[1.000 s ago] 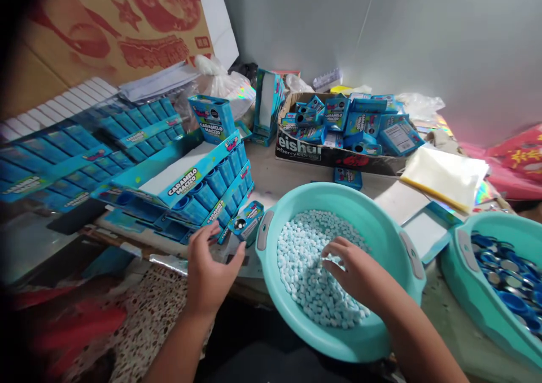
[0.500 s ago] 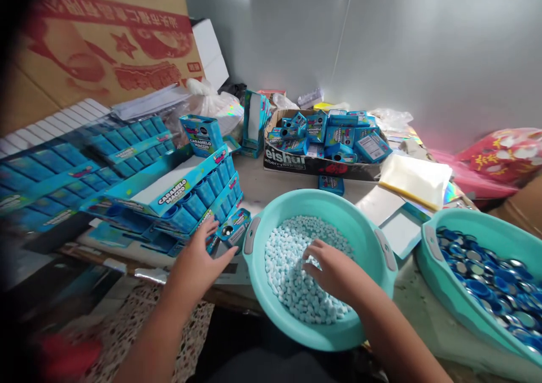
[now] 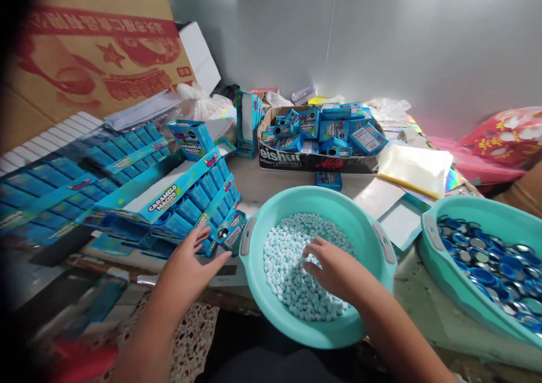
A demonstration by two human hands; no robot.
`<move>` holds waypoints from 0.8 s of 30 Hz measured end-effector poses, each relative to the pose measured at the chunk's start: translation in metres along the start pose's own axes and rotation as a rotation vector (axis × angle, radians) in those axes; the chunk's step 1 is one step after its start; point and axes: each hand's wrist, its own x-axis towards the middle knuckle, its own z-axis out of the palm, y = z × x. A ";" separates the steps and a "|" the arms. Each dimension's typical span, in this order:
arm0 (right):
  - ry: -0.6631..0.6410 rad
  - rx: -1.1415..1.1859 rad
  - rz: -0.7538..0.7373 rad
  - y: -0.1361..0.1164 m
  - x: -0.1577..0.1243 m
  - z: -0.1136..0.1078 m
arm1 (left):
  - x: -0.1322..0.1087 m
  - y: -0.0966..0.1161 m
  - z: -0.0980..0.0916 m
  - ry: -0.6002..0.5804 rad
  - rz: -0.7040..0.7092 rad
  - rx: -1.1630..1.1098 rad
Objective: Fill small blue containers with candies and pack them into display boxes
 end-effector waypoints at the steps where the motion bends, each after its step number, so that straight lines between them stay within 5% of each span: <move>1: -0.001 -0.001 0.001 0.001 0.000 0.001 | -0.001 0.000 0.000 0.001 -0.003 -0.003; 24: -0.055 0.064 -0.007 0.011 0.000 0.007 | 0.003 0.008 -0.011 -0.062 -0.121 -0.120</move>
